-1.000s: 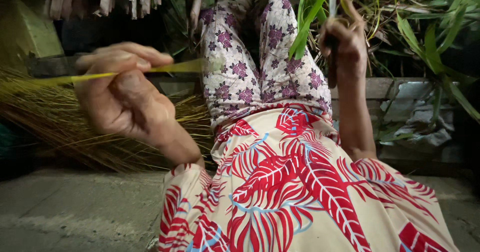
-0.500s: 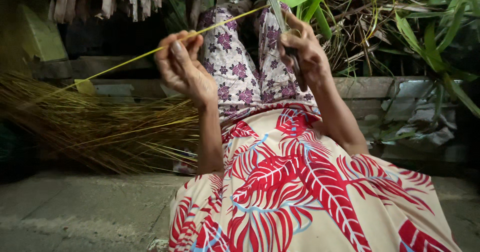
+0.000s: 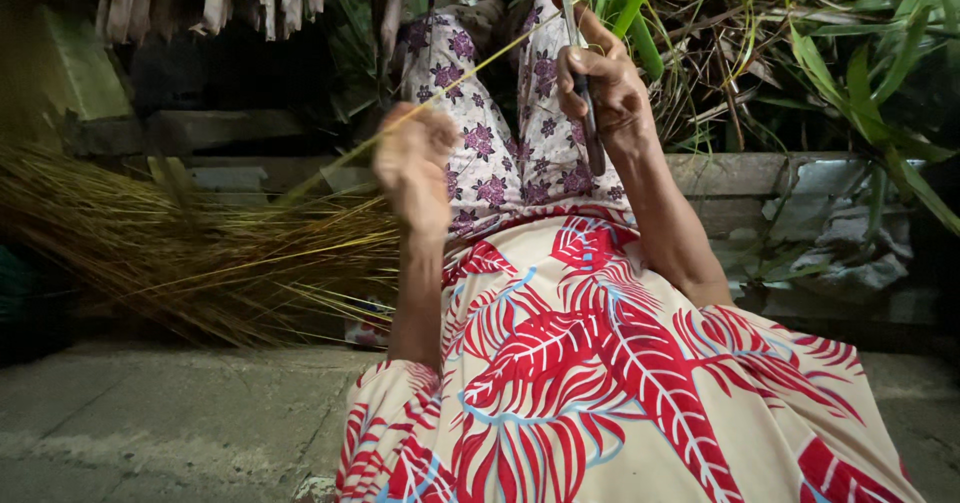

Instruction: The person sits on the ground and uses a large knife to split long green palm leaves into thin strips. The person repeatedly pulls the leaves through the blade to create uniform strips, which accumulate on the floor.

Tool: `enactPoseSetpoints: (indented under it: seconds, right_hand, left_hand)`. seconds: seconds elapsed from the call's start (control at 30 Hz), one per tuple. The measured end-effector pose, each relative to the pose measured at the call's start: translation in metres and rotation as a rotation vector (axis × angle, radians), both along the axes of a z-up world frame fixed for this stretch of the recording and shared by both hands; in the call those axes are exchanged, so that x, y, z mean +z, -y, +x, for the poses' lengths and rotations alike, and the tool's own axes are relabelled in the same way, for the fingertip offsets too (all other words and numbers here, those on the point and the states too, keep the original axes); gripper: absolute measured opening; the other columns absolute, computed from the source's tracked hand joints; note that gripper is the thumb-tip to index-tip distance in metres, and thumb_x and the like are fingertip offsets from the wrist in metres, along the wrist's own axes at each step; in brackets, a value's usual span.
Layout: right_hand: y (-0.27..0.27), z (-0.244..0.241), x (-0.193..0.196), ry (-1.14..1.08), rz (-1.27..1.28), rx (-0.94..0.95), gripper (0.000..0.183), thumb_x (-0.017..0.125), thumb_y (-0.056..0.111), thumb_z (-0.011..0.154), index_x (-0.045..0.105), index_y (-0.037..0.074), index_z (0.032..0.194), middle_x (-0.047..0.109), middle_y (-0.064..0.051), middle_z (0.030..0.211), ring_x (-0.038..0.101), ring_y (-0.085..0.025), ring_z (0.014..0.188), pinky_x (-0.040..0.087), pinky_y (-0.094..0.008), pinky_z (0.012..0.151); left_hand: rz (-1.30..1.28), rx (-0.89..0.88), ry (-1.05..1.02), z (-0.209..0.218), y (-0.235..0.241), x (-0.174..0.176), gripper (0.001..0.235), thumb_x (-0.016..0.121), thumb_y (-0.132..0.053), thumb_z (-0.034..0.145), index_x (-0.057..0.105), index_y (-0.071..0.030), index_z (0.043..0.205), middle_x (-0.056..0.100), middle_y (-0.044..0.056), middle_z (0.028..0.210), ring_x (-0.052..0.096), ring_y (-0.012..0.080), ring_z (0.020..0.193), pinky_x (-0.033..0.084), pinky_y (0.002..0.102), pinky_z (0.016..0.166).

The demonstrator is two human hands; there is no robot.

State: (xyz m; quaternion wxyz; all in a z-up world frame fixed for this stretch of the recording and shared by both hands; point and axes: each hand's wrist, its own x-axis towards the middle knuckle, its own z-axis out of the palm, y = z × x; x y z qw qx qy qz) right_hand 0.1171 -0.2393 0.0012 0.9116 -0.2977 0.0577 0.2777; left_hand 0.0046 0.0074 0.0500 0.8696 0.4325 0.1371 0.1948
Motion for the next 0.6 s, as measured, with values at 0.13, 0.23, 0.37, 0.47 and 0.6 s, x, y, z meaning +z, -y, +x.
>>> enactPoseSetpoints:
  seconds: [0.13, 0.23, 0.37, 0.47, 0.6]
  right_hand:
    - [-0.001, -0.007, 0.014, -0.085, 0.063, -0.041, 0.105, 0.084, -0.001, 0.093, 0.021, 0.003, 0.177, 0.072, -0.009, 0.075, 0.057, -0.017, 0.044, 0.045, -0.028, 0.037]
    - [-0.001, -0.012, 0.029, -0.019, -0.056, -0.028, 0.1, 0.084, 0.005, 0.092, 0.03, 0.002, 0.176, 0.072, -0.006, 0.075, 0.054, -0.013, 0.044, 0.044, -0.024, 0.038]
    - [0.005, -0.023, 0.06, 0.153, -0.219, 0.015, 0.081, 0.08, 0.017, 0.103, 0.045, 0.007, 0.175, 0.076, 0.003, 0.089, 0.057, -0.003, 0.055, 0.05, -0.014, 0.047]
    - [0.01, -0.033, 0.057, 0.093, -0.245, -0.036, 0.093, 0.08, 0.014, 0.098, 0.035, 0.003, 0.178, 0.068, -0.002, 0.08, 0.055, -0.008, 0.054, 0.043, -0.019, 0.048]
    - [0.018, -0.041, 0.031, 0.657, -0.269, -0.142, 0.073, 0.059, 0.072, 0.113, 0.077, 0.006, 0.139, 0.027, -0.009, 0.189, 0.063, -0.02, 0.093, 0.045, -0.025, 0.07]
  left_hand:
    - [0.531, -0.509, -0.294, -0.011, 0.047, 0.034, 0.013, 0.064, -0.011, 0.111, 0.074, -0.007, 0.119, 0.078, 0.014, 0.114, 0.077, 0.0243, 0.1, 0.07, 0.031, 0.086]
    - [1.022, -0.425, -0.096, 0.02, 0.067, 0.018, 0.02, 0.064, -0.007, 0.111, 0.07, -0.001, 0.129, 0.078, 0.022, 0.121, 0.078, 0.0338, 0.113, 0.069, 0.04, 0.098]
    - [1.584, -0.447, -0.322, 0.086, 0.058, -0.065, 0.047, 0.075, -0.031, 0.108, 0.063, -0.008, 0.147, 0.083, 0.015, 0.133, 0.08, 0.0305, 0.125, 0.045, 0.063, 0.125]
    - [1.285, -0.712, -0.318, 0.098, 0.046, -0.058, 0.016, 0.062, -0.015, 0.113, 0.075, -0.008, 0.12, 0.083, 0.01, 0.098, 0.078, 0.02, 0.073, 0.066, 0.031, 0.06]
    - [1.222, -0.695, -0.221, 0.091, 0.045, -0.06, 0.011, 0.067, -0.009, 0.111, 0.075, -0.004, 0.117, 0.08, 0.011, 0.09, 0.071, 0.0151, 0.062, 0.058, 0.026, 0.046]
